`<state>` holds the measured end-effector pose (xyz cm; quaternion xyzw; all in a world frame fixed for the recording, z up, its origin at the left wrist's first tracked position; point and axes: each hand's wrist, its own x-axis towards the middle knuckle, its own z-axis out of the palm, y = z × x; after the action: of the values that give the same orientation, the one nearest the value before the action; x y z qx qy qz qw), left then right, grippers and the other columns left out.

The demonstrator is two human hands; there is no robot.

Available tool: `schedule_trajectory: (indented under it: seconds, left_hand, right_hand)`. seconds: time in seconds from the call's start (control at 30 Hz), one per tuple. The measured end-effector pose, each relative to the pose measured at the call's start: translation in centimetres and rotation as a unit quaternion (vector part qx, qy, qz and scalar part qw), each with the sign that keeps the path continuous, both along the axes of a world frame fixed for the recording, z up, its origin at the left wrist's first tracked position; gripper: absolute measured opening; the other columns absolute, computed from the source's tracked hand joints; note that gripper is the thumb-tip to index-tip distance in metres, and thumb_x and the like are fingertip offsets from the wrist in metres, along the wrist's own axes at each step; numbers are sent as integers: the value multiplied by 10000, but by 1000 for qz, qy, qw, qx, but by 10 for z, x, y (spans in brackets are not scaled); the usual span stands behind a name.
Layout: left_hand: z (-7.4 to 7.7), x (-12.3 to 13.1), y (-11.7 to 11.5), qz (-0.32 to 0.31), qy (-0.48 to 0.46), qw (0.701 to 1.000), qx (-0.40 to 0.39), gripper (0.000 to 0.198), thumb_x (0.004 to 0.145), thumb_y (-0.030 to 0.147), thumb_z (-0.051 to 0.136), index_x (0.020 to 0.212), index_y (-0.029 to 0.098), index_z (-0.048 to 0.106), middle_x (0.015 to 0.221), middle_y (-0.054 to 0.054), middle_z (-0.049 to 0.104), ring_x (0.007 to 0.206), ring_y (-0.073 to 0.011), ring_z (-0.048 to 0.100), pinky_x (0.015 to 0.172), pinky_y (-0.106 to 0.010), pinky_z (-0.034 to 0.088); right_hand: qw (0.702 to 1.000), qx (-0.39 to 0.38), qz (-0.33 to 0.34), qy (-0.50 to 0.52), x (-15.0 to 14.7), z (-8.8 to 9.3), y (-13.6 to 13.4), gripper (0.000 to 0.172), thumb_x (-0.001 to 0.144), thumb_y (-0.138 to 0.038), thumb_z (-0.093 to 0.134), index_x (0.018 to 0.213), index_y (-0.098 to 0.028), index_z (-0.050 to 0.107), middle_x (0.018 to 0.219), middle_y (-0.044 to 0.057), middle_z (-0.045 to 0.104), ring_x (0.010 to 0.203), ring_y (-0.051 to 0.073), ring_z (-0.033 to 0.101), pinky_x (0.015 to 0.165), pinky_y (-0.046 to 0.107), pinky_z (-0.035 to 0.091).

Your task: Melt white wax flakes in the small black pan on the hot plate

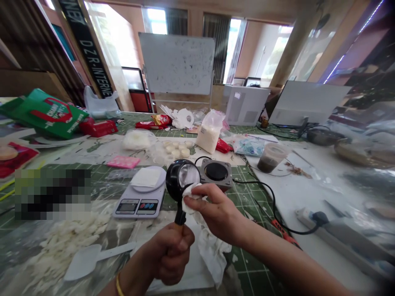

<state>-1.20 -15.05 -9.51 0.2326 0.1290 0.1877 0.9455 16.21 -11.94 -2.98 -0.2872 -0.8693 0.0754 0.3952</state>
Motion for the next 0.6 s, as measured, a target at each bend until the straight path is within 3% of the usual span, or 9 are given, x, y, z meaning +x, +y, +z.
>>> schedule_trajectory:
  seconds: [0.13, 0.23, 0.37, 0.43, 0.5, 0.6]
  left_hand:
    - [-1, 6, -2, -50, -13, 999, 11, 192, 658, 184, 460, 518, 180, 329, 312, 90, 222, 225, -26, 157, 244, -135, 208]
    - [0, 9, -6, -50, -14, 999, 10, 152, 663, 171, 438, 539, 178, 351, 319, 90, 233, 232, -24, 147, 247, -135, 211]
    - [2, 9, -6, -40, -24, 999, 13, 154, 666, 175, 421, 537, 179, 337, 318, 93, 212, 233, -19, 121, 251, -135, 209]
    - [4, 10, -5, -35, -19, 999, 18, 169, 666, 169, 412, 523, 177, 321, 319, 92, 209, 234, -17, 116, 253, -134, 207]
    - [7, 12, -2, -29, 1, 999, 31, 189, 671, 160, 407, 510, 175, 309, 320, 91, 211, 230, -16, 122, 249, -133, 202]
    - [15, 16, 1, -13, 69, 996, 62, 180, 672, 155, 437, 534, 180, 325, 315, 100, 229, 223, -17, 128, 231, -122, 168]
  right_hand:
    - [999, 4, -4, 38, 3, 13, 18, 279, 827, -165, 429, 1008, -221, 634, 1030, 75, 514, 941, 137, 505, 797, 264, 443]
    - [995, -69, -13, 69, 10, 20, 39, 289, 817, -169, 448, 1014, -276, 630, 968, 39, 507, 892, 120, 507, 810, 283, 425]
    - [966, -192, -44, 169, 13, -4, 44, 279, 777, -181, 518, 1007, -294, 629, 923, 16, 516, 872, 122, 509, 815, 299, 400]
    - [921, -280, -32, 270, 8, -22, 37, 250, 756, -201, 550, 980, -277, 629, 942, 14, 533, 883, 128, 510, 798, 296, 399]
    - [838, -381, 13, 390, 2, -34, 25, 241, 727, -200, 589, 960, -262, 601, 931, 0, 565, 856, 116, 519, 765, 273, 403]
    - [711, -480, 84, 506, -7, -37, 9, 253, 677, -150, 638, 900, -237, 554, 817, -38, 585, 743, 74, 523, 706, 218, 397]
